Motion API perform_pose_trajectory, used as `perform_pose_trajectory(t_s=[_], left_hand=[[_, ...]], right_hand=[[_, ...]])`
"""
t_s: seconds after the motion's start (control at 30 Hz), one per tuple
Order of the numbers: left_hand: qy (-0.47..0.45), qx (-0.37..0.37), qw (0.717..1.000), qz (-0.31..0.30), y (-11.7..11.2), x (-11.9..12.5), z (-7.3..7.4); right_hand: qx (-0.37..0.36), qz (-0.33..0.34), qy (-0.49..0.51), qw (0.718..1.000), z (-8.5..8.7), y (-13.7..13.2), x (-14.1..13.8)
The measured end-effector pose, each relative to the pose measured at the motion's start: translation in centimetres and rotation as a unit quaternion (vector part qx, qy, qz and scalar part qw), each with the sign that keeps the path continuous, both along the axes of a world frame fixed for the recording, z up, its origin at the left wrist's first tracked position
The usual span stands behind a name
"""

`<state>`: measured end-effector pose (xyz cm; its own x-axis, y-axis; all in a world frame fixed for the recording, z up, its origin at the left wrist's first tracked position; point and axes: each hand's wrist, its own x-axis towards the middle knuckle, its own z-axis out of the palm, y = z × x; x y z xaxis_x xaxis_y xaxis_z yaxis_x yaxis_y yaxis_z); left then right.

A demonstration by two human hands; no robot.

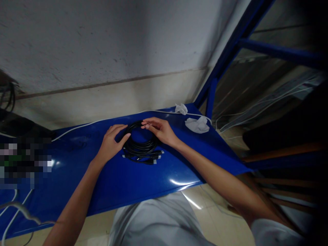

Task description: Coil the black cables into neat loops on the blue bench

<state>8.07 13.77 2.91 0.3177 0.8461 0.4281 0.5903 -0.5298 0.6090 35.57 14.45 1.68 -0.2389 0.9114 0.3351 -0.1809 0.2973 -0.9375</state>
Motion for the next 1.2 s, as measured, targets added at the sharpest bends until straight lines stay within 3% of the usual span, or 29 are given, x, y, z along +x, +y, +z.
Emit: perform_pose_trajectory(t_s=[0.07,0.27,0.53,0.93,1.2], left_hand=[[0.012,0.026,1.0,-0.004,-0.5,0.4,0.5],[-0.011,0.012,0.998,-0.062,-2.6,2.5,1.5],[-0.079,0.05,0.989,-0.113,-2.6,3.0,0.9],[-0.071,0.046,0.99,-0.115,-2.4,3.0,0.8],[-0.081,0.043,0.989,-0.118,-2.3,2.9,0.4]], right_hand=[[-0.005,0.019,0.007,1.0,0.1,-0.1,-0.1],[-0.036,0.099,0.015,0.994,0.1,-1.3,-0.8],[-0.066,0.122,-0.02,0.99,-0.3,-2.0,-1.2],[-0.043,0.153,-0.081,0.984,0.2,-1.9,-0.8],[-0.016,0.129,-0.118,0.984,0.2,-1.9,-0.9]])
